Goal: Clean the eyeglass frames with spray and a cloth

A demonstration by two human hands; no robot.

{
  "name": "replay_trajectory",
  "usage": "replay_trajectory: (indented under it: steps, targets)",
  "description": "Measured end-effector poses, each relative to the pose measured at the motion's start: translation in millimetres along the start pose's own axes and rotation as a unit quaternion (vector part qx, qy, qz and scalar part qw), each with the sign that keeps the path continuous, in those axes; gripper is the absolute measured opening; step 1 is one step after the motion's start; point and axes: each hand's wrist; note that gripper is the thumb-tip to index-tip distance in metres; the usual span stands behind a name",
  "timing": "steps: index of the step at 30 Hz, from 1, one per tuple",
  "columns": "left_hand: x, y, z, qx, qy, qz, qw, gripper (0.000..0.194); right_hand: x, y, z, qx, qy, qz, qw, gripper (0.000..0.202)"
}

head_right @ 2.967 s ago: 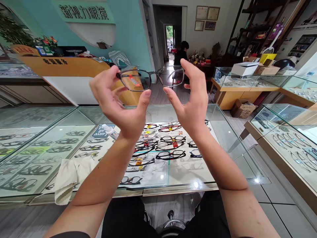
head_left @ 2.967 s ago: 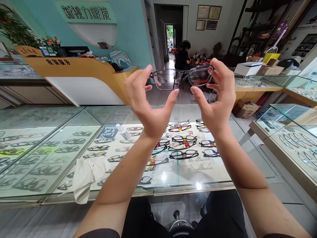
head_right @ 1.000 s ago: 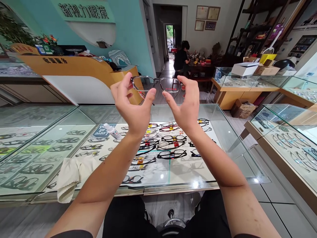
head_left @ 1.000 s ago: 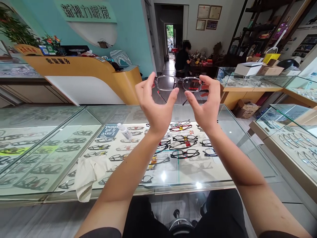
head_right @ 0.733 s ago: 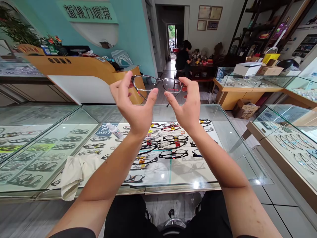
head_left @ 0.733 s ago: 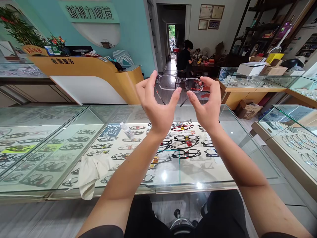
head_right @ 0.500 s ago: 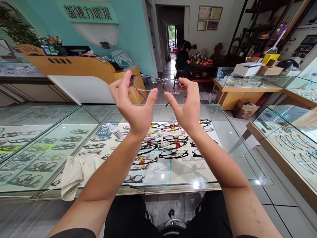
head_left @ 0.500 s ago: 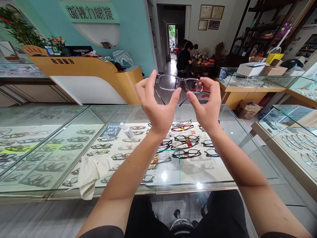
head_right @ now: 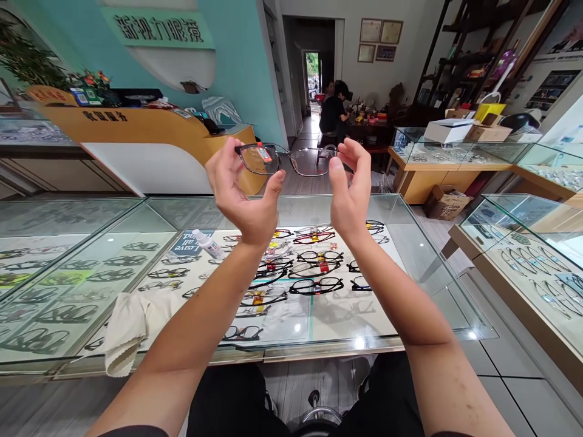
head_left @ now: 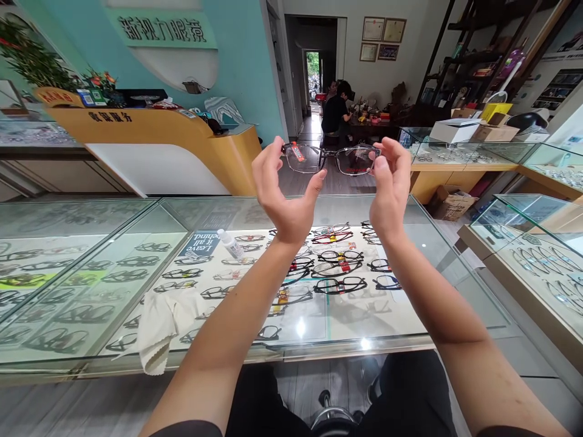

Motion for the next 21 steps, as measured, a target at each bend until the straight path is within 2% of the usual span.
replay_trajectory:
  steps: [3,8,15,21]
  targets:
    - [2.6,0.1,-2.7,-0.004,0.016,0.000,1.000,0.080,3.7,6.1,-2.5,-0.017,0.017,0.012,1.000,0.049]
    - [1.6,1.5,-3.9,-0.013,-0.003,-0.002,1.000,0.081,6.9,7.6,13.7,-0.030,0.086,-0.015,0.996,0.040]
    - [-0.5,7.1,2.4,0.002,-0.058,0.049,0.997,0.080,6.1,4.0,36.9,-0.040,0.096,0.018,0.994,0.049]
    - [-1.1,8.8,11.1,-0.028,-0.136,0.065,0.988,0.077,5.5,1.0,35.8,-0.004,0.101,0.014,0.995,0.047]
Point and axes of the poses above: each hand's wrist, its own y-axis towards the middle knuckle, its own x-axis out of the back of the hand, z = x × y, and after that the axes turned 3 degrees about -y, right-handed
